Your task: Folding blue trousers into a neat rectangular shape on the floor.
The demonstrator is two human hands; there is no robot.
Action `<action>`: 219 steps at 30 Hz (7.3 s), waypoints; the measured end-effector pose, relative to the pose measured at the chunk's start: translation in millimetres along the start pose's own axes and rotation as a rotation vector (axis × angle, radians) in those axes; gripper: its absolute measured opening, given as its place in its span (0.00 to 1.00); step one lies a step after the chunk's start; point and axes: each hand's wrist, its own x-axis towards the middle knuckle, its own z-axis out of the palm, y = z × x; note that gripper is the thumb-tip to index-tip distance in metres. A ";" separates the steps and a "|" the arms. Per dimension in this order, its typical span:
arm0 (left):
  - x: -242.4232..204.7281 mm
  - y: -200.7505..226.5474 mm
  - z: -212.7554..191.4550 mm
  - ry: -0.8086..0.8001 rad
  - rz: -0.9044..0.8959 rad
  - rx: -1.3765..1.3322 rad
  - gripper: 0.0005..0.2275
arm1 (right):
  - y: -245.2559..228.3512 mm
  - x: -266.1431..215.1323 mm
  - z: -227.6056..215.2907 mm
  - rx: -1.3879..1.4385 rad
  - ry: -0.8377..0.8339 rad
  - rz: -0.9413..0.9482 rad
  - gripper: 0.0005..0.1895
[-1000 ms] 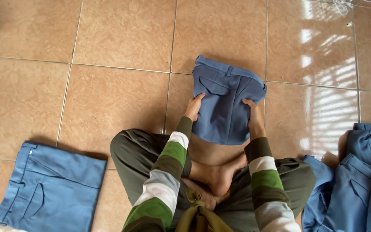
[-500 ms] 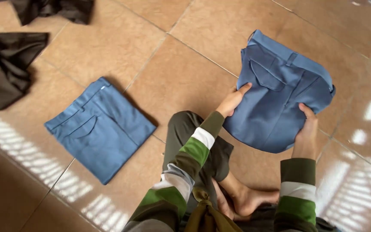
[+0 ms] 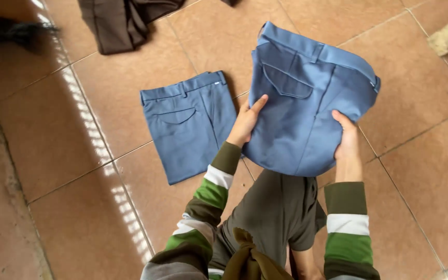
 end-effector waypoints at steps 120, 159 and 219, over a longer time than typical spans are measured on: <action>10.7 -144.2 -297.1 0.687 0.496 1.488 0.33 | 213.0 -58.9 243.4 -1.618 -0.606 -0.455 0.44; 116.7 -169.2 116.0 -0.009 0.761 1.322 0.39 | 101.3 24.0 -69.6 -0.779 0.038 -0.198 0.45; -606.1 -678.5 354.8 -2.165 0.446 1.174 0.31 | 326.2 -629.2 -718.8 -0.357 2.038 0.801 0.59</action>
